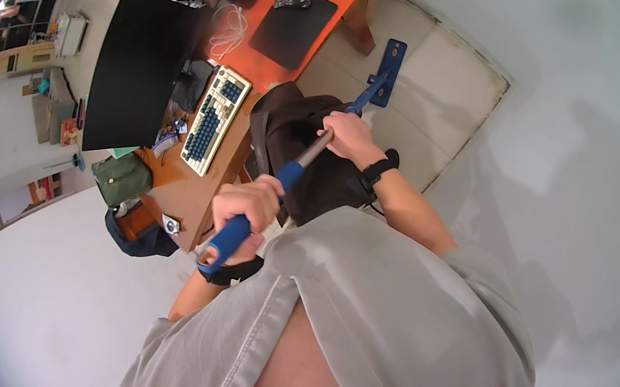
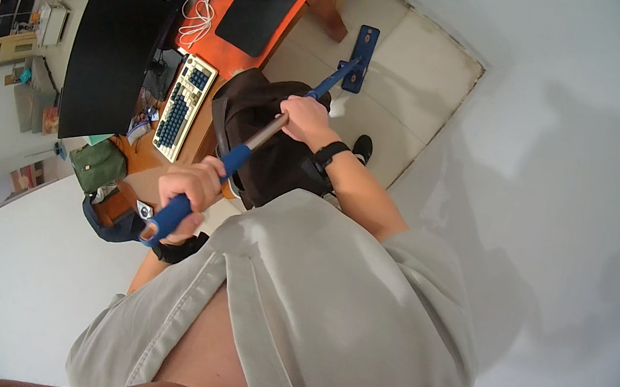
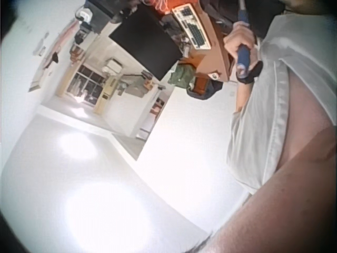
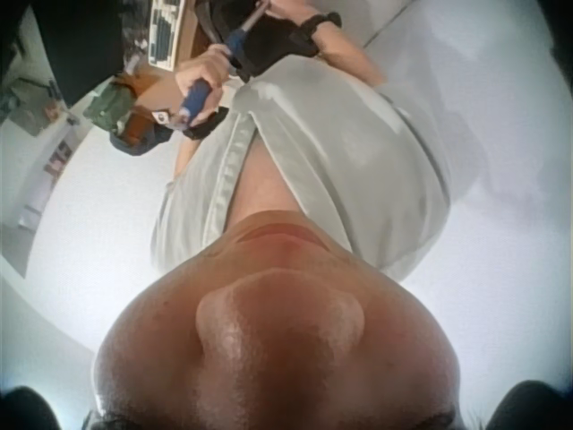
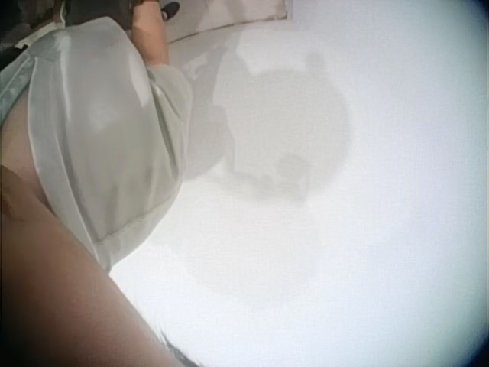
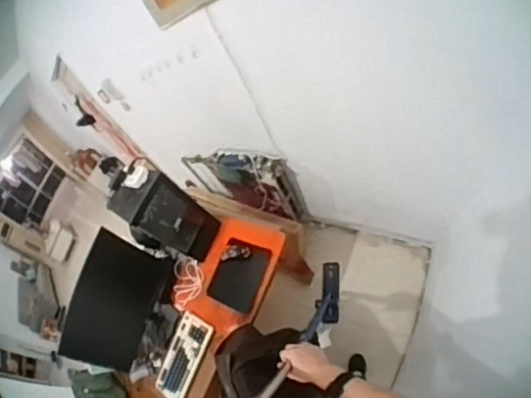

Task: The person sweeps the tiled floor with a broom and dustpan, then switches to a flat mop to clean the same area. The person moves around furniture and a desk while sweeping and mopping.

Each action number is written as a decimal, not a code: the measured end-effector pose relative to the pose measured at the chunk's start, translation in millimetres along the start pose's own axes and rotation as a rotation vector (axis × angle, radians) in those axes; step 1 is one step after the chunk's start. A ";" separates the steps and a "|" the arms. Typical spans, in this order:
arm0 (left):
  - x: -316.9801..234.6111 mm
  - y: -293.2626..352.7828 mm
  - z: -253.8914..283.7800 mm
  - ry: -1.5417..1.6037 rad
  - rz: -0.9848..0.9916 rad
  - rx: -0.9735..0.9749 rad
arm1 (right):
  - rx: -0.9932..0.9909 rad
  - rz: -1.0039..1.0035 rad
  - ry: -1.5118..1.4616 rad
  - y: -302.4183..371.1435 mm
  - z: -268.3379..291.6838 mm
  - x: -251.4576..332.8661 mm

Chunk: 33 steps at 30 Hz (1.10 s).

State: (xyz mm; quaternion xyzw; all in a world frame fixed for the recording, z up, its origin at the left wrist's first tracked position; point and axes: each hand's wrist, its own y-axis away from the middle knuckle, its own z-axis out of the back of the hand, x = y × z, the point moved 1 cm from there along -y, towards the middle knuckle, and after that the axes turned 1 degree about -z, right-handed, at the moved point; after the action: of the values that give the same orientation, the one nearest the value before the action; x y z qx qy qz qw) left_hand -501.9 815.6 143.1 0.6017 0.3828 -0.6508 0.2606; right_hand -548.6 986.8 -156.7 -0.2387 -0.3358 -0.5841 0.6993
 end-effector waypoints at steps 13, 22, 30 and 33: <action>15.4 -110.1 -114.2 0.084 -0.166 1.149 | -0.614 -0.276 -0.322 142.5 74.3 -55.7; -5.1 -59.4 -163.1 -0.023 -0.144 1.829 | -0.674 -0.211 -0.431 212.5 33.8 -13.5; -21.7 32.3 -82.9 -0.081 -0.128 1.749 | -0.533 -0.050 -0.450 187.4 -67.2 46.1; -23.4 58.7 -36.2 0.019 -0.126 1.423 | -0.531 0.026 -0.439 164.9 -99.9 62.7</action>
State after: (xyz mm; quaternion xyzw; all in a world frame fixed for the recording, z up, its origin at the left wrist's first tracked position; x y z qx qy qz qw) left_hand -430.6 808.7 155.9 0.6083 -0.0985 -0.7511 -0.2369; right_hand -362.7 906.6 -166.2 -0.5369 -0.3115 -0.5770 0.5309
